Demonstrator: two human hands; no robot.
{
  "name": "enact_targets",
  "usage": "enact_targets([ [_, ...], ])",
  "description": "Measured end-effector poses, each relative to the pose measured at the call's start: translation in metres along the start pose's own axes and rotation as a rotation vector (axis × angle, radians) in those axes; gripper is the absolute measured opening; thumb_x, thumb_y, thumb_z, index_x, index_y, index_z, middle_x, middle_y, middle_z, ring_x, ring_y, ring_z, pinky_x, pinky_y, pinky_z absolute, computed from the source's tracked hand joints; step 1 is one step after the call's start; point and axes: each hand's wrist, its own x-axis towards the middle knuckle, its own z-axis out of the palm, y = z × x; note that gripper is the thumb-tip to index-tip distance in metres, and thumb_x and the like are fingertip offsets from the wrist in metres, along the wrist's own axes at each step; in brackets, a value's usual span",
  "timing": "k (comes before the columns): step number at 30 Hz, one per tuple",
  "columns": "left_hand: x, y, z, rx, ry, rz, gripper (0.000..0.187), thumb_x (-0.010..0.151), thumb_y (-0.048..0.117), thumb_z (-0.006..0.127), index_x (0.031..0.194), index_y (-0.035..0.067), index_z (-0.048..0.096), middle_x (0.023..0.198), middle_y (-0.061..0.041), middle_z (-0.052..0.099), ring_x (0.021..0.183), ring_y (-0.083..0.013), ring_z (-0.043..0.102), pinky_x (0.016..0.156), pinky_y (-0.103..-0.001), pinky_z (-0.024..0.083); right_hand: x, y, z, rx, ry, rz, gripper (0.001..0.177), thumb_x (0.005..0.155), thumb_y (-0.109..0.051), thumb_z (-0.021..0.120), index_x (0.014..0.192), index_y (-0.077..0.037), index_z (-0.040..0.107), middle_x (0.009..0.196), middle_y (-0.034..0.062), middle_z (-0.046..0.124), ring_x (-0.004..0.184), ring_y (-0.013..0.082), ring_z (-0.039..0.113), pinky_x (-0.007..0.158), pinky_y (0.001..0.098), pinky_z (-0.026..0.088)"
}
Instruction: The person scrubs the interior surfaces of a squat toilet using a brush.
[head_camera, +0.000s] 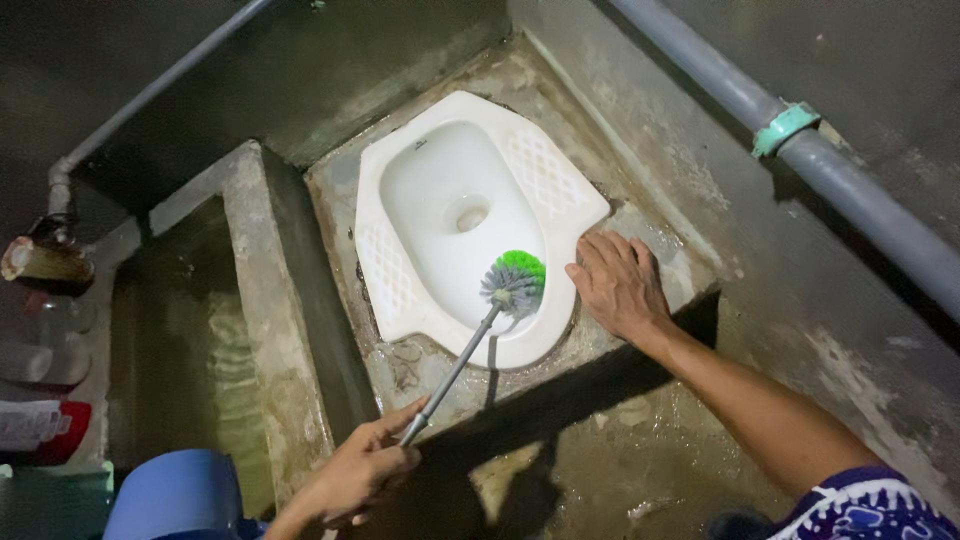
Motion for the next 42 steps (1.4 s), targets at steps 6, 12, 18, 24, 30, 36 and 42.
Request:
enact_targets([
  [6,0.073,0.04,0.024,-0.051,0.15,-0.15,0.073,0.098,0.016,0.055,0.163,0.022,0.022,0.059,-0.003,0.057,0.038,-0.0131,0.046,0.031,-0.027,0.043,0.001,0.003,0.007,-0.081,0.024,-0.054,0.053,0.106,-0.036,0.041,0.136,0.004,0.058,0.139,0.0222,0.059,0.136,0.0353,0.047,0.115,0.0546,0.027],
  [12,0.146,0.077,0.041,-0.2,0.356,-0.063,0.072,0.098,0.009,0.053,0.163,0.019,0.023,0.065,-0.004,0.06,0.042,-0.011,0.045,0.033,-0.024,0.041,-0.001,-0.001,0.001,0.002,0.017,-0.008,0.05,0.104,-0.034,0.042,0.133,0.003,0.06,0.138,0.0217,0.06,0.135,0.0335,0.048,0.113,0.0532,0.028],
  [18,0.043,0.04,0.023,-0.097,0.093,-0.154,0.078,0.094,0.013,0.056,0.165,0.028,0.027,0.055,-0.003,0.053,0.035,-0.0132,0.044,0.028,-0.028,0.041,0.001,0.001,0.001,-0.077,0.019,-0.05,0.048,0.106,-0.033,0.042,0.132,0.002,0.061,0.138,0.0201,0.061,0.135,0.0315,0.05,0.115,0.0522,0.029],
  [24,0.007,0.025,0.005,-0.109,0.088,-0.245,0.076,0.093,0.012,0.056,0.164,0.031,0.034,0.059,-0.004,0.054,0.035,-0.0103,0.043,0.028,-0.026,0.04,0.002,0.002,0.005,-0.056,-0.011,-0.01,0.054,0.104,-0.038,0.042,0.136,0.003,0.059,0.139,0.0219,0.059,0.135,0.0344,0.047,0.114,0.0539,0.026],
  [30,0.137,0.046,0.036,0.366,0.321,-0.116,0.077,0.1,0.021,0.059,0.164,0.019,0.018,0.143,-0.023,0.057,0.059,-0.0087,0.058,0.05,-0.022,0.051,0.001,0.007,0.01,-0.059,0.015,-0.034,0.051,0.107,-0.035,0.039,0.135,0.002,0.06,0.14,0.0213,0.06,0.137,0.034,0.048,0.117,0.0538,0.027],
  [36,0.121,0.081,0.043,0.435,0.287,-0.231,0.078,0.098,0.015,0.057,0.164,0.02,0.015,0.143,-0.02,0.059,0.082,-0.0289,0.06,0.072,-0.038,0.055,-0.001,0.002,0.003,-0.063,0.036,-0.06,0.05,0.106,-0.034,0.04,0.133,0.003,0.061,0.137,0.0222,0.061,0.134,0.0343,0.051,0.114,0.0534,0.029],
  [42,0.018,0.058,0.029,0.564,0.096,-0.26,0.076,0.098,0.017,0.059,0.161,0.024,0.017,0.159,-0.013,0.04,0.138,-0.0304,0.051,0.114,-0.054,0.041,-0.001,0.006,0.01,-0.097,0.068,-0.078,0.051,0.106,-0.036,0.041,0.133,0.003,0.06,0.136,0.0221,0.061,0.133,0.0353,0.05,0.113,0.052,0.03],
])
